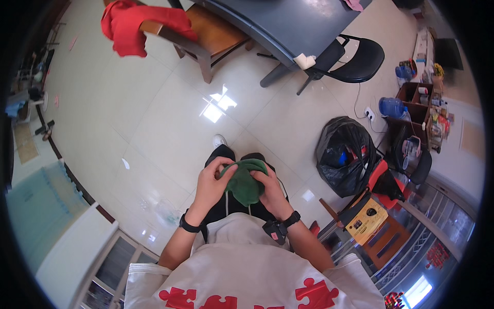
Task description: The person wipes a dark table surface with a green cloth, moving a basket of white blocks and an egg aside, then wipes a second basket containing green beans. They then wipe a wooden chair seat and backrest with the same cloth.
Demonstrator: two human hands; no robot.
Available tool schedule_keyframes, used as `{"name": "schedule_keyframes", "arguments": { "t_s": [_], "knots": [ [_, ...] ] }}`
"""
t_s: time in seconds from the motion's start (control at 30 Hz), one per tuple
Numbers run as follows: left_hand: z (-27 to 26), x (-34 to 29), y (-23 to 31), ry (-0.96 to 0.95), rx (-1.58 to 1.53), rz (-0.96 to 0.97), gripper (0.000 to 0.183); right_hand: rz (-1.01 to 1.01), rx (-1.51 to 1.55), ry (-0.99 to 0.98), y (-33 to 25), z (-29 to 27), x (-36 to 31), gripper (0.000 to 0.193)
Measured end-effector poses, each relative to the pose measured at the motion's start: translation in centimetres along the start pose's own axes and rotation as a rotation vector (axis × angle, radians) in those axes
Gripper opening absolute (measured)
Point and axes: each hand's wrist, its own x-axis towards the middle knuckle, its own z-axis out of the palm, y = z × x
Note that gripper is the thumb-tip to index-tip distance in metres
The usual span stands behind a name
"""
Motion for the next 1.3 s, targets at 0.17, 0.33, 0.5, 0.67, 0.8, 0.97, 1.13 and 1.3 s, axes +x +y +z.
{"name": "schedule_keyframes", "arguments": {
  "t_s": [0.17,0.33,0.5,0.67,0.8,0.97,1.13,1.3],
  "knots": [
    [-2.3,7.5,2.3,-0.013,0.131,-0.049,0.016,0.050,0.246,0.186,-6.2,-0.1,2.2,0.038],
    [-2.9,17.1,4.7,-0.018,0.150,-0.062,0.015,-0.276,0.058,0.626,-18.0,-6.1,5.9,0.029],
    [-0.8,27.7,7.8,0.033,-0.123,-0.156,0.028,-0.463,-0.158,0.760,-35.3,-11.7,12.0,0.033],
    [4.9,42.0,9.7,0.418,-0.514,-0.393,0.057,-0.571,-0.590,0.624,-50.3,-15.1,23.6,0.040],
    [5.7,54.3,10.8,0.672,-0.700,-0.397,0.078,-0.786,-0.970,0.834,-57.2,-17.5,34.2,0.040],
    [4.4,62.4,13.0,0.756,-0.818,-0.049,0.066,-1.202,-1.308,0.858,-64.0,-19.1,45.3,0.041],
    [5.3,63.7,13.4,0.815,-0.593,0.116,0.051,-1.200,-1.684,0.831,-62.9,-17.8,52.2,0.041],
    [6.5,63.0,12.4,0.924,-0.705,0.030,0.044,-1.114,-1.615,0.684,-56.3,-14.7,48.8,0.048]
  ]
}}
